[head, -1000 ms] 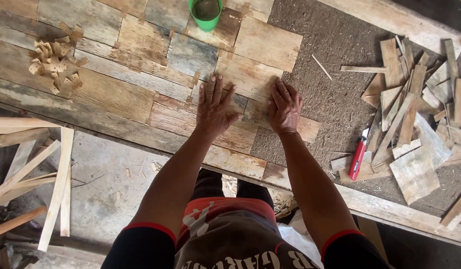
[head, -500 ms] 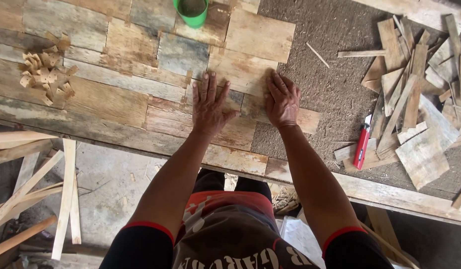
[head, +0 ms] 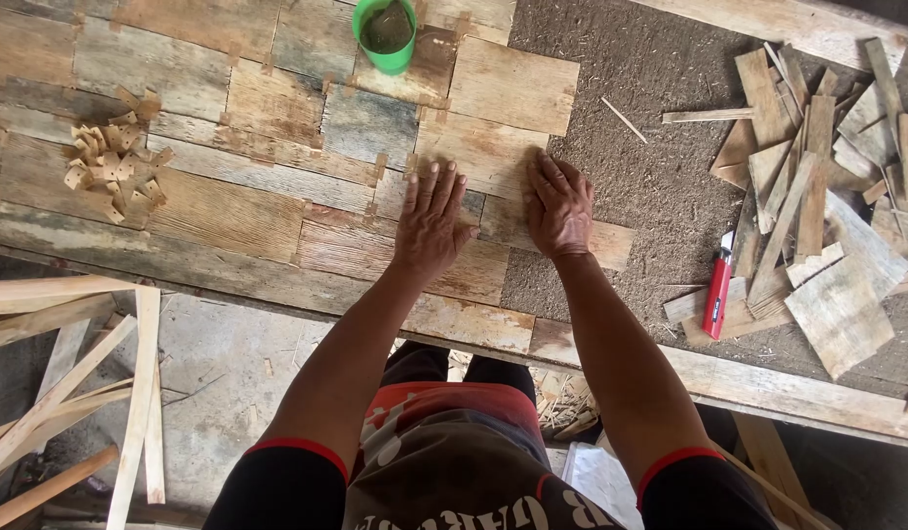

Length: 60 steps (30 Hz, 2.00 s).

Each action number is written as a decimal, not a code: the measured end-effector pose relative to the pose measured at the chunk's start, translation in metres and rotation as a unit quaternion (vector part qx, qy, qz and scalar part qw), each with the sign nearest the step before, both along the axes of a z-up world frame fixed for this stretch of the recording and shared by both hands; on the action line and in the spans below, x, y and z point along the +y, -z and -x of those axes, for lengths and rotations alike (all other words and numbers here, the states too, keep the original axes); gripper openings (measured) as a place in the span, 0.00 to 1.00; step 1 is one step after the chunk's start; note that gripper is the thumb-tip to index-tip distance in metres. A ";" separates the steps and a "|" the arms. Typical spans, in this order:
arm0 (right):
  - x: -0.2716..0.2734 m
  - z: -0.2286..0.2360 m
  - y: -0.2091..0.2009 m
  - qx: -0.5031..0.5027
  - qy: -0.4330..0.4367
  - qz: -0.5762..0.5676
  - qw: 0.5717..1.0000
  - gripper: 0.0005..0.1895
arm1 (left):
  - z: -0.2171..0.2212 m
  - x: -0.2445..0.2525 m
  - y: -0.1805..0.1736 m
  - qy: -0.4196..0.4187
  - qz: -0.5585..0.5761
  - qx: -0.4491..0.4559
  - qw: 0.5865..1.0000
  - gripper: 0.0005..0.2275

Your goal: Trimming and arranging thin wooden veneer tiles on a workbench using a utility knife.

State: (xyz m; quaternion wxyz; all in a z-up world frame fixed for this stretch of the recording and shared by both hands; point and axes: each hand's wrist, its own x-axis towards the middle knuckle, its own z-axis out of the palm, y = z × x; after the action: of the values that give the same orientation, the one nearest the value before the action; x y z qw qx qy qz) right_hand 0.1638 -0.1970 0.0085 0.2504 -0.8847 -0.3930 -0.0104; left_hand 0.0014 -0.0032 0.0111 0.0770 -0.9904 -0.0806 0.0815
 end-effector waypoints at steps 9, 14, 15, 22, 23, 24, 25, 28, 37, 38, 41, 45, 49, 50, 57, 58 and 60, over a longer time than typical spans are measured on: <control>0.000 -0.001 0.001 0.014 0.009 0.000 1.000 0.20 | -0.002 0.002 -0.005 -0.024 0.194 -0.020 0.981 0.34; -0.002 0.000 -0.001 -0.001 0.003 0.003 1.000 0.21 | -0.004 0.002 0.001 -0.021 0.189 -0.022 0.982 0.32; -0.002 0.000 -0.002 -0.003 0.002 0.002 1.000 0.20 | -0.004 0.003 0.003 -0.022 0.182 -0.018 0.983 0.32; 0.000 0.003 -0.004 -0.015 0.001 0.005 1.000 0.22 | -0.009 -0.002 0.006 -0.034 0.139 -0.018 0.990 0.36; 0.001 0.001 -0.003 -0.012 0.004 0.005 1.000 0.22 | -0.012 -0.003 0.006 -0.043 0.153 -0.023 0.987 0.36; 0.000 0.000 -0.002 -0.008 0.007 0.006 1.000 0.21 | -0.016 -0.004 0.006 -0.052 0.167 -0.028 0.984 0.37; 0.001 0.000 -0.005 -0.010 0.008 0.006 1.000 0.21 | -0.023 -0.003 0.005 -0.052 0.166 -0.030 0.984 0.37; 0.001 0.002 -0.008 0.005 0.010 0.016 1.000 0.22 | -0.042 -0.002 0.005 -0.057 0.163 -0.010 0.985 0.38; 0.003 -0.003 -0.007 0.005 0.015 0.020 1.000 0.22 | -0.086 -0.008 -0.011 -0.103 0.188 0.024 0.976 0.45; 0.004 -0.003 -0.005 0.010 0.019 0.018 1.000 0.21 | -0.086 -0.009 -0.010 -0.103 0.190 0.020 0.976 0.45; 0.003 -0.003 -0.002 0.012 0.019 0.009 1.000 0.20 | -0.085 -0.011 -0.001 -0.095 0.169 0.006 0.981 0.45; 0.005 -0.001 -0.012 -0.001 0.022 0.025 0.999 0.19 | -0.089 -0.009 -0.002 -0.093 0.176 -0.009 0.980 0.45; 0.007 -0.008 -0.010 -0.026 0.013 -0.045 0.999 0.21 | -0.093 -0.007 -0.004 -0.087 0.147 0.016 0.985 0.45; 0.005 -0.006 -0.006 -0.018 0.020 -0.011 1.000 0.20 | -0.091 -0.008 -0.005 -0.086 0.151 0.013 0.985 0.45; 0.004 -0.004 -0.008 -0.008 0.020 0.010 1.000 0.20 | -0.091 -0.009 -0.014 -0.095 0.181 0.028 0.979 0.45; 0.004 -0.004 -0.008 -0.008 0.020 0.009 1.000 0.20 | -0.089 -0.010 -0.005 -0.095 0.180 0.028 0.979 0.45; 0.003 -0.004 -0.007 -0.004 0.021 0.013 1.000 0.19 | -0.085 -0.010 0.015 -0.081 0.155 -0.045 0.984 0.41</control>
State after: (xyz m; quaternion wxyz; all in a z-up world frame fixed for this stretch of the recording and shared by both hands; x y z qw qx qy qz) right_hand 0.1673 -0.1936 0.0154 0.2370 -0.8960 -0.3752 -0.0142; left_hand 0.0866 -0.0136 -0.0043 -0.0878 -0.9832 -0.1503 0.0544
